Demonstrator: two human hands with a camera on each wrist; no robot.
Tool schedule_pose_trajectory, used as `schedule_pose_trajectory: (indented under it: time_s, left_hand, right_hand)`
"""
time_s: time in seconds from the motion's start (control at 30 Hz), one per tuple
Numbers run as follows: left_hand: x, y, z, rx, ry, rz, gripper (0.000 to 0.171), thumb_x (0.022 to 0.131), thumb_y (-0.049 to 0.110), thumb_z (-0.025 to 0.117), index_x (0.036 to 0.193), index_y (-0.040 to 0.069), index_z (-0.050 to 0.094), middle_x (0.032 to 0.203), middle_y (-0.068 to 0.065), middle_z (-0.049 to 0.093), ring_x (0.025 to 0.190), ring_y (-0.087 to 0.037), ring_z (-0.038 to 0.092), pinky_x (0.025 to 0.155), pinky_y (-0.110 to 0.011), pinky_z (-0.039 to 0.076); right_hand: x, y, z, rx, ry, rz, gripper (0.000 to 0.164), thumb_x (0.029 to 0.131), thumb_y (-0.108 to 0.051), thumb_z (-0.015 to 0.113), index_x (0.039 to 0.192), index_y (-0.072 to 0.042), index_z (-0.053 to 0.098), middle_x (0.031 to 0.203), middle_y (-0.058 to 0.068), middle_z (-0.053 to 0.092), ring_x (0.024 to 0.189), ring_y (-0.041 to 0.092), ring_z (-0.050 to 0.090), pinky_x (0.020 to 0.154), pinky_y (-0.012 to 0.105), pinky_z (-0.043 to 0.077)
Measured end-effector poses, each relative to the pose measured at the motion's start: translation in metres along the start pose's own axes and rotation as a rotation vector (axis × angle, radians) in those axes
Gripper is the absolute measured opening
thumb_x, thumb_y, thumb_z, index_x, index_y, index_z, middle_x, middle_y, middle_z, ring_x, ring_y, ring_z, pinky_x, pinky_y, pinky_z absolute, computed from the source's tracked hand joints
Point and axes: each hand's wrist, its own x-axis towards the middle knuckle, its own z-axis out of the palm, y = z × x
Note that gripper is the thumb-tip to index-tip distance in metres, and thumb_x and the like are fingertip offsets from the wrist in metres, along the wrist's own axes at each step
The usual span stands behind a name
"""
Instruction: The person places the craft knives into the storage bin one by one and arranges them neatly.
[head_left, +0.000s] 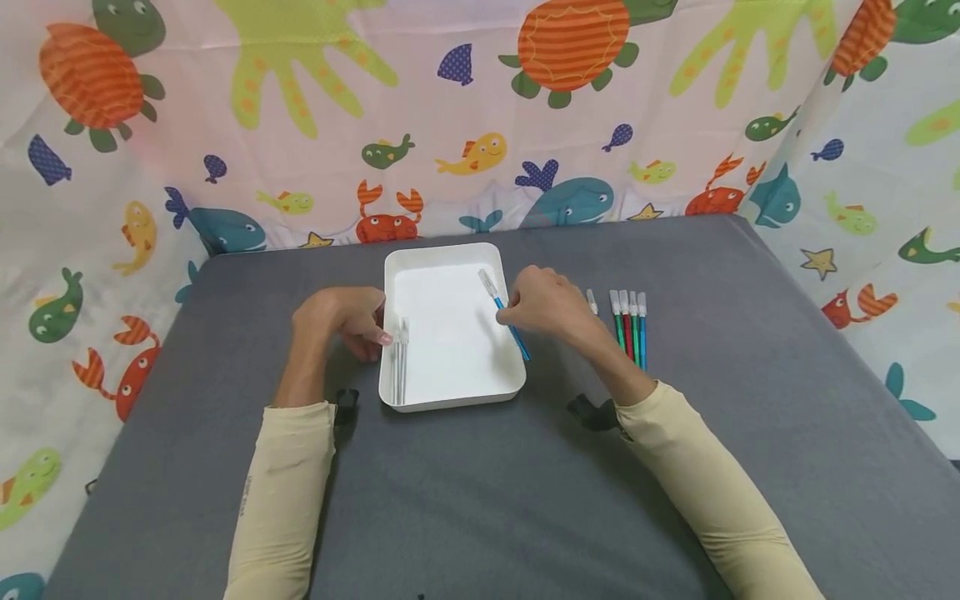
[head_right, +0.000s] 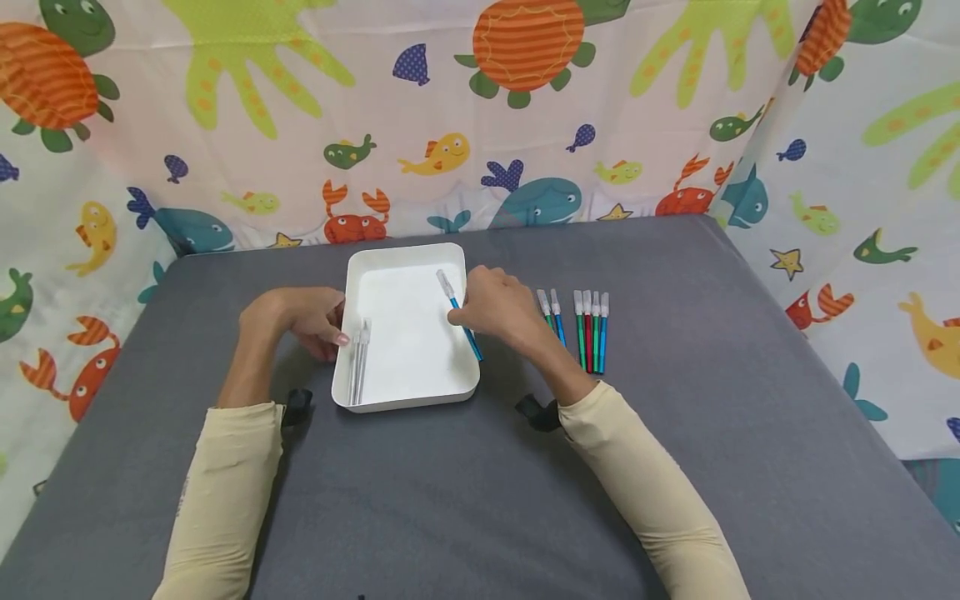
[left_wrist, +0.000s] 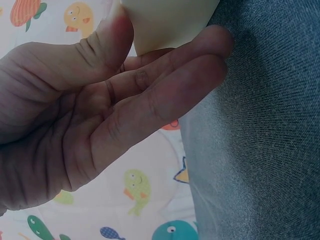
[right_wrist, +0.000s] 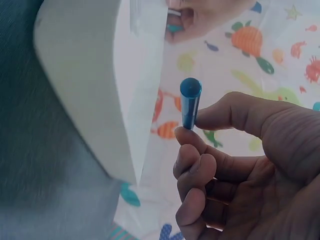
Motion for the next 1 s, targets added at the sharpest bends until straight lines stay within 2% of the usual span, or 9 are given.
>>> schedule_pose_trajectory:
  time_s: [0.07,0.23,0.3,0.4,0.5,0.6,0.67,1.0]
  left_hand:
    - [0.000,0.000,0.000,-0.004,-0.001,-0.002,0.051,0.097,0.023,0.075,0.133,-0.004,0.052,0.114,-0.020,0.075,0.096,-0.024,0.079,0.102,-0.044,0.060]
    - [0.000,0.002,0.001,-0.014,-0.004,-0.009,0.049,0.098,0.022,0.074,0.133,-0.004,0.052,0.115,-0.020,0.075,0.097,-0.024,0.079,0.101,-0.042,0.061]
    - [0.000,0.002,0.001,-0.012,-0.006,-0.009,0.049,0.097,0.023,0.075,0.133,-0.004,0.052,0.115,-0.020,0.075,0.097,-0.024,0.079,0.101,-0.042,0.061]
    - [0.000,0.002,0.001,-0.004,-0.009,-0.007,0.049,0.098,0.022,0.074,0.133,-0.004,0.052,0.114,-0.020,0.075,0.096,-0.024,0.079,0.101,-0.042,0.061]
    - [0.000,0.001,0.000,0.000,-0.012,-0.007,0.048,0.098,0.021,0.074,0.132,-0.004,0.052,0.113,-0.020,0.075,0.096,-0.024,0.079,0.099,-0.041,0.062]
    - [0.000,0.001,0.000,-0.002,-0.014,-0.004,0.048,0.098,0.021,0.073,0.133,-0.004,0.051,0.114,-0.020,0.075,0.097,-0.024,0.079,0.097,-0.040,0.062]
    - [0.000,0.001,-0.001,0.002,-0.016,-0.006,0.049,0.098,0.021,0.074,0.133,-0.004,0.051,0.114,-0.020,0.076,0.097,-0.024,0.079,0.097,-0.040,0.063]
    - [0.000,0.003,-0.002,0.008,-0.024,-0.001,0.048,0.098,0.021,0.073,0.133,-0.004,0.052,0.113,-0.019,0.075,0.096,-0.023,0.079,0.098,-0.040,0.062]
  right_hand:
    - [0.003,-0.007,0.004,-0.009,-0.011,-0.012,0.047,0.086,-0.017,0.067,0.049,-0.019,0.039,0.055,-0.008,0.021,0.055,0.009,0.017,0.052,0.026,0.015]
    - [0.013,-0.020,0.019,-0.032,-0.045,-0.031,0.039,0.088,-0.018,0.069,0.051,-0.014,0.054,0.052,-0.009,0.026,0.053,0.007,0.023,0.050,0.024,0.018]
    - [0.016,-0.025,0.026,-0.044,-0.063,-0.031,0.033,0.089,-0.019,0.070,0.057,-0.009,0.065,0.053,-0.008,0.030,0.054,0.008,0.027,0.050,0.024,0.020]
    - [0.020,-0.032,0.036,-0.070,-0.083,-0.025,0.025,0.090,-0.021,0.071,0.069,-0.007,0.073,0.056,-0.008,0.042,0.057,0.010,0.037,0.050,0.024,0.026]
    - [0.025,-0.039,0.046,-0.100,-0.110,-0.015,0.028,0.091,-0.022,0.071,0.066,-0.011,0.064,0.059,-0.006,0.043,0.059,0.011,0.039,0.050,0.025,0.029]
    - [0.029,-0.045,0.055,-0.116,-0.137,-0.003,0.037,0.091,-0.021,0.070,0.061,-0.014,0.049,0.058,-0.005,0.034,0.058,0.011,0.034,0.049,0.025,0.025]
    - [0.032,-0.049,0.061,-0.122,-0.154,0.005,0.040,0.092,-0.022,0.069,0.063,-0.014,0.044,0.060,-0.005,0.030,0.057,0.011,0.032,0.049,0.025,0.024]
    - [0.040,-0.063,0.082,-0.163,-0.204,0.041,0.028,0.096,-0.030,0.070,0.082,-0.011,0.054,0.073,0.000,0.045,0.067,0.016,0.046,0.055,0.029,0.035]
